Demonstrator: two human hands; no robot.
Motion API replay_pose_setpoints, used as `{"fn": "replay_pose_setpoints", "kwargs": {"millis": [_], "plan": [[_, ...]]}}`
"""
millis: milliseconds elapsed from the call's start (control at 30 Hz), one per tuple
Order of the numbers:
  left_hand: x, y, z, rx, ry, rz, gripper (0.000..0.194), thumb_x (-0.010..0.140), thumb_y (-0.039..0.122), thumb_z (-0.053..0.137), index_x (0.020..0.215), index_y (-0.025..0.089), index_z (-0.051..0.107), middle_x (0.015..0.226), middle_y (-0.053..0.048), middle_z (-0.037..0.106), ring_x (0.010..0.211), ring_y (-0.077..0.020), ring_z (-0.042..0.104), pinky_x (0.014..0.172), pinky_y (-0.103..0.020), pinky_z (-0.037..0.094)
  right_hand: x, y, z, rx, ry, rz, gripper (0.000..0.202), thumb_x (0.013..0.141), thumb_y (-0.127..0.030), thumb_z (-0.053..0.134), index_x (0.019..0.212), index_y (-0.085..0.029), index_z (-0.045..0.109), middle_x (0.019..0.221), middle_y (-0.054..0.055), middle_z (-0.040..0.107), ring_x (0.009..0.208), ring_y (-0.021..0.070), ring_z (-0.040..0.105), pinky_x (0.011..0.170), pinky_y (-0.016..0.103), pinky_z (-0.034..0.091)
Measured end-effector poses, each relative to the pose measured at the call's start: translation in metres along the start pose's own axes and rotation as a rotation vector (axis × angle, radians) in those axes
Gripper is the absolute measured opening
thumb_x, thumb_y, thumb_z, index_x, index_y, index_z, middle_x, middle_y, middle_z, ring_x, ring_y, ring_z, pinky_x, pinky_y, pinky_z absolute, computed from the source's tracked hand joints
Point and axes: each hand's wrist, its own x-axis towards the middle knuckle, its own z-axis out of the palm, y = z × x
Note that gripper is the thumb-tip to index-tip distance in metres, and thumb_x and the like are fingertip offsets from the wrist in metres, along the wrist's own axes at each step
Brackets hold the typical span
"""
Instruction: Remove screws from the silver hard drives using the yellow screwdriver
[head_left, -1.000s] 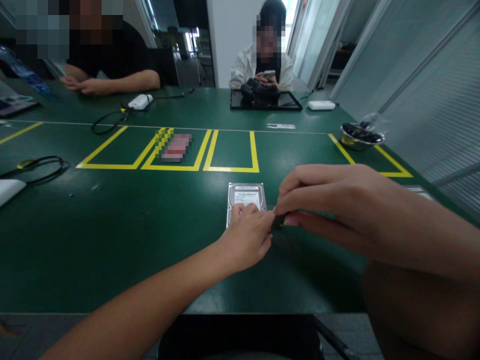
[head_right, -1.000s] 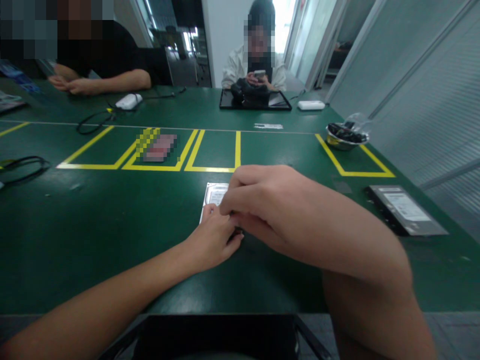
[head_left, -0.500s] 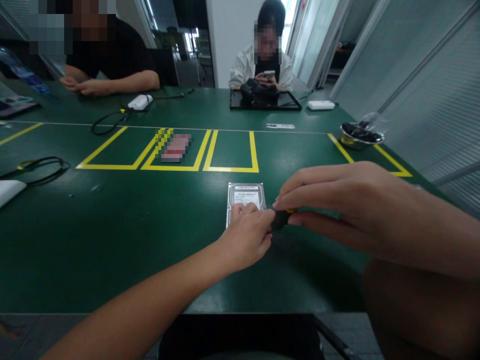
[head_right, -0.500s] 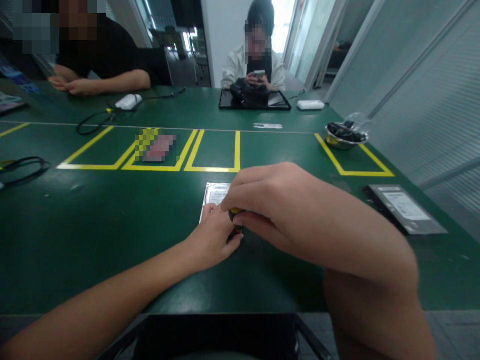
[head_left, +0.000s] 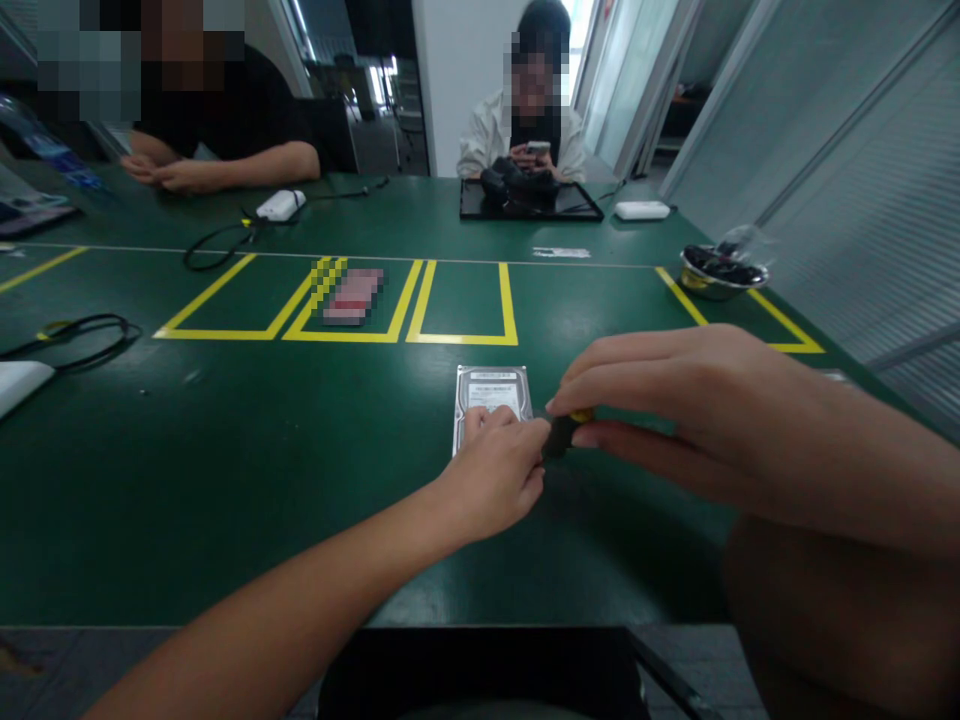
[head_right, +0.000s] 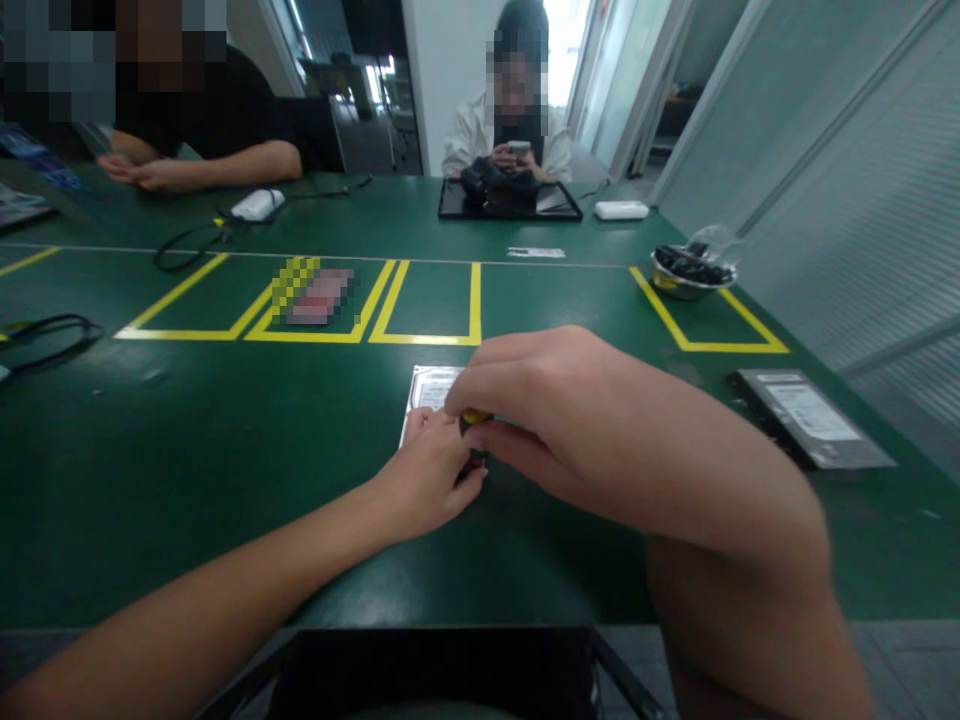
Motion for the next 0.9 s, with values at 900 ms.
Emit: {"fn": "replay_pose_setpoints", "kwargs": {"millis": [900], "plan": [[0.0009, 0.0031, 0.0007, 0.036, 0.018, 0.016, 0.011, 0.086, 0.024, 0.049, 0.091, 0.019, 0.057, 0.091, -0.008, 0.063, 0.096, -0.0290, 0.052, 0.080, -0.045, 0.034, 0.0022, -0.0014, 0.0056, -0.101, 0.021, 0.123, 0.013, 0.088, -0.028, 0.060, 0.080, -0.019, 0.060, 0.078, 0.001, 0.059, 0.068, 0.0145, 0.049, 0.061, 0.028, 0.029]]}}
